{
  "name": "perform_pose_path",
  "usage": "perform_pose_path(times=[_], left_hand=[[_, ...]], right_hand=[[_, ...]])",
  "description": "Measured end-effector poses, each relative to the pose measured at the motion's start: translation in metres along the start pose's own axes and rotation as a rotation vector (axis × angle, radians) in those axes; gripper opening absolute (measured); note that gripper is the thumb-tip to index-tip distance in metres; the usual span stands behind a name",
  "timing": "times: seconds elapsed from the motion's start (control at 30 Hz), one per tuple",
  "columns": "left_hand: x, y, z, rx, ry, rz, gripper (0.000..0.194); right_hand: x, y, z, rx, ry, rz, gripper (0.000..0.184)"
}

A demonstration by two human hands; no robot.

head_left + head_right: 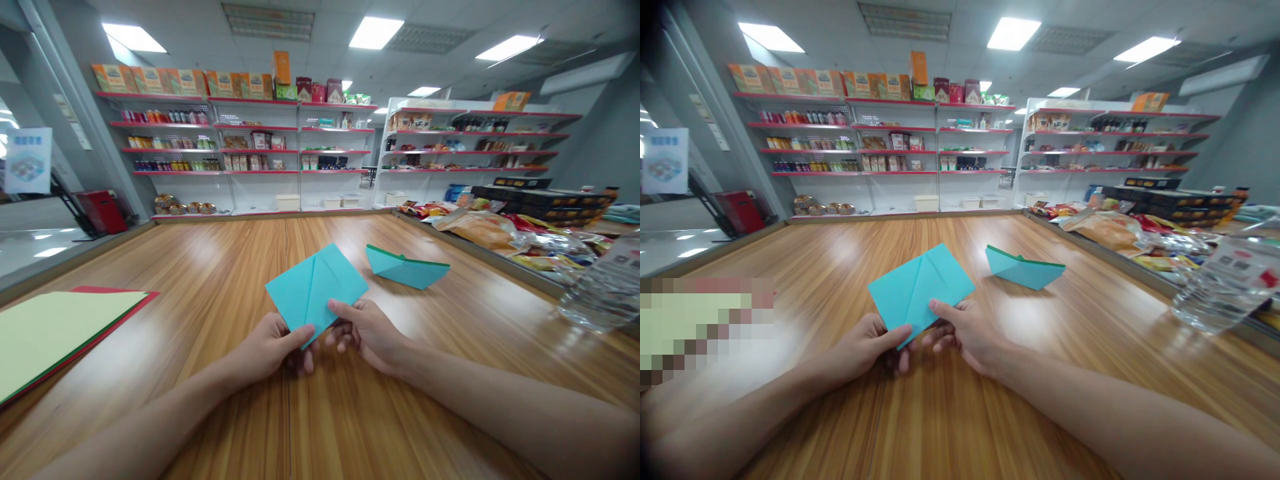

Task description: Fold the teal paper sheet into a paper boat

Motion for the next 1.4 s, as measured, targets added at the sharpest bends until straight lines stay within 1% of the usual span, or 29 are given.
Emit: perform_pose_path(times=[0.07,0.13,0.23,0.33,0.47,0.6,0.7,0.77,0.83,0.9,0.97,1.03,1.07,1.1,1.17,1.23,1.33,1.4], left_hand=[[0.0,-0.001,0.001,0.028,0.012,0.003,0.043],[0.0,-0.002,0.004,0.079,0.029,-0.008,0.042],[0.001,-0.002,0.01,0.182,0.091,-0.013,0.04],[0.0,-0.001,0.013,0.225,0.127,-0.019,0.039],[0.0,-0.001,0.014,0.248,0.116,-0.034,0.04],[0.001,-0.002,0.013,0.237,0.12,-0.048,0.038],[0.002,0.0,0.012,0.209,0.119,-0.012,0.032],[0.002,0.002,0.011,0.225,0.155,0.014,0.031],[0.001,0.003,0.011,0.261,0.218,0.025,0.031],[0.001,0.003,0.012,0.287,0.268,0.036,0.032],[0.001,0.003,0.013,0.292,0.287,0.052,0.034],[0.001,0.002,0.013,0.276,0.291,0.06,0.036],[0.001,0.002,0.013,0.266,0.292,0.06,0.036],[0.001,0.002,0.014,0.259,0.293,0.059,0.036],[0.002,0.001,0.014,0.254,0.284,0.053,0.035],[0.004,-0.001,0.015,0.243,0.236,0.054,0.034],[0.005,-0.004,0.015,0.196,0.146,0.073,0.034],[0.005,-0.004,0.015,0.183,0.169,0.077,0.033]], right_hand=[[0.002,0.002,-0.002,0.052,0.007,0.003,0.036],[0.004,0.003,-0.003,0.079,0.023,-0.03,0.038],[0.006,0.001,-0.001,0.111,0.043,-0.089,0.039],[0.006,-0.001,0.002,0.073,0.055,-0.142,0.039],[0.005,-0.002,0.005,0.036,0.063,-0.18,0.041],[0.003,0.0,0.008,0.06,0.045,-0.134,0.042],[0.003,0.003,0.008,0.108,0.021,-0.064,0.043],[0.005,0.005,0.006,0.167,-0.017,-0.018,0.042],[0.006,0.008,0.004,0.225,-0.044,0.011,0.041],[0.006,0.01,0.003,0.243,-0.021,0.035,0.038],[0.005,0.011,0.004,0.225,0.026,0.083,0.034],[0.004,0.008,0.006,0.159,0.043,0.129,0.03],[0.003,0.006,0.008,0.114,0.018,0.134,0.028],[0.002,0.003,0.009,0.064,-0.025,0.126,0.028],[0.002,-0.002,0.01,-0.014,-0.156,0.071,0.032],[0.002,-0.006,0.01,-0.027,-0.225,0.022,0.034],[0.004,-0.006,0.006,-0.001,-0.199,0.027,0.039],[0.004,-0.005,0.003,0.022,-0.157,0.052,0.046]])
Point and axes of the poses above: each hand's wrist, its own x-axis away from the middle knuckle, its own z-axis out of the back of the hand, y = z × x, the point moved 1 cm from there along -x, towards the middle knuckle, and after that the axes turned 13 degrees about -z, right-handed, at the moved point
